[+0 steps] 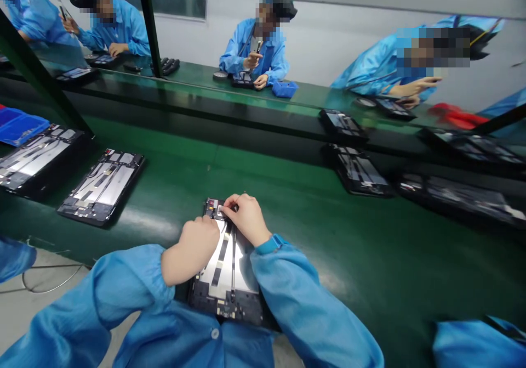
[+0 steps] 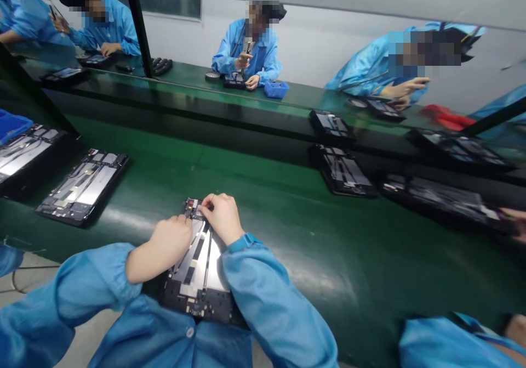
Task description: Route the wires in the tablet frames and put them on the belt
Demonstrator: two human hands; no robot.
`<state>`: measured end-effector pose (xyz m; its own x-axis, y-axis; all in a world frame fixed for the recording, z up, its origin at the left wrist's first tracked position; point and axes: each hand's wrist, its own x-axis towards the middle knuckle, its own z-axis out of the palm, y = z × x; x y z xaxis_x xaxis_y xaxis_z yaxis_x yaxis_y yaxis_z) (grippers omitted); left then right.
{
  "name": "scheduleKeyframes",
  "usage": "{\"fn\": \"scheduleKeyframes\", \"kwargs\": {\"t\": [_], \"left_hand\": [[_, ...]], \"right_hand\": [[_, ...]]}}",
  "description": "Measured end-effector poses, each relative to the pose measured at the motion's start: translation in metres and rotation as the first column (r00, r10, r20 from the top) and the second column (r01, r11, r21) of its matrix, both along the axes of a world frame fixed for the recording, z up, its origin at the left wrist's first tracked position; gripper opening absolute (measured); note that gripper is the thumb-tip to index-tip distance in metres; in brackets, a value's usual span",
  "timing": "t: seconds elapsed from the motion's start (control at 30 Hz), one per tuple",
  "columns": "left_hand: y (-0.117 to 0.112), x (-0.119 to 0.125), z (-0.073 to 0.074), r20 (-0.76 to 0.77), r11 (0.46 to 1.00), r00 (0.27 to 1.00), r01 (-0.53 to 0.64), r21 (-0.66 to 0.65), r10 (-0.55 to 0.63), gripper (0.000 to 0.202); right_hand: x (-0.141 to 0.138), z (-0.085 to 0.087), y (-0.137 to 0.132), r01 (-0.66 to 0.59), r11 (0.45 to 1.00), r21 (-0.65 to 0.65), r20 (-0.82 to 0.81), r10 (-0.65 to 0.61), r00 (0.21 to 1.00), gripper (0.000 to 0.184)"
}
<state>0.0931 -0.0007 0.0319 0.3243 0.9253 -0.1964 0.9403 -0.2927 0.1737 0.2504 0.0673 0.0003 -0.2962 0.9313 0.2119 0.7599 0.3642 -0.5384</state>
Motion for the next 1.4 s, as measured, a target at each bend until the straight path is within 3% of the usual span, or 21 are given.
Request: {"fn": "scheduleKeyframes", "kwargs": {"t": [0.17, 0.27, 0.43, 0.6, 0.67, 0.8, 0.93, 1.1, 1.23, 1.4], "left_hand": [[0.014, 0.023, 0.004, 0.026, 0.993, 1.000, 0.005, -0.116, -0.002, 0.020], [0.016, 0.024, 0.012, 0.007, 0.989, 1.000, 0.021, -0.146, -0.020, 0.020], [0.006, -0.013, 0.018, -0.079, 0.988, 0.995, -0.065, -0.138, 0.054, 0.018], [-0.008, -0.052, 0.003, -0.213, 0.959, 0.946, -0.269, -0.093, 0.245, 0.020], [-0.008, -0.055, -0.006, -0.139, 0.955, 0.950, -0.289, -0.069, 0.278, 0.018], [0.007, -0.049, -0.017, 0.274, 0.976, 0.940, -0.218, 0.027, 0.202, 0.009], [0.033, -0.051, -0.024, 0.553, 0.979, 0.809, -0.131, -0.156, 0.197, 0.008], [0.055, -0.062, -0.026, 0.642, 0.918, 0.715, -0.001, -0.397, 0.279, 0.013], [0.064, -0.064, -0.025, 0.651, 0.864, 0.680, 0.051, -0.502, 0.338, 0.015], [0.064, -0.065, -0.030, 0.680, 0.803, 0.581, 0.075, -0.591, 0.446, 0.022]], "right_hand": [[0.004, 0.002, -0.008, -0.063, 0.998, -0.017, 0.066, 0.064, 0.996, 0.002], [0.006, 0.001, -0.011, -0.084, 0.996, -0.005, 0.081, 0.084, 0.993, 0.002], [0.006, 0.004, -0.021, -0.110, 0.993, 0.041, 0.105, 0.105, 0.989, 0.003], [0.008, 0.008, -0.035, -0.143, 0.982, 0.119, 0.101, 0.132, 0.986, 0.007], [0.010, 0.008, -0.040, -0.155, 0.978, 0.142, 0.079, 0.144, 0.986, 0.007], [0.012, 0.001, -0.047, -0.170, 0.972, 0.162, -0.006, 0.173, 0.985, 0.009], [0.013, -0.008, -0.049, -0.152, 0.973, 0.174, -0.072, 0.166, 0.983, 0.009], [0.012, -0.015, -0.050, -0.144, 0.971, 0.189, -0.114, 0.168, 0.979, 0.008], [0.013, -0.017, -0.051, -0.134, 0.972, 0.194, -0.144, 0.164, 0.976, 0.008], [0.013, -0.016, -0.051, -0.127, 0.972, 0.197, -0.169, 0.161, 0.972, 0.008]]}}
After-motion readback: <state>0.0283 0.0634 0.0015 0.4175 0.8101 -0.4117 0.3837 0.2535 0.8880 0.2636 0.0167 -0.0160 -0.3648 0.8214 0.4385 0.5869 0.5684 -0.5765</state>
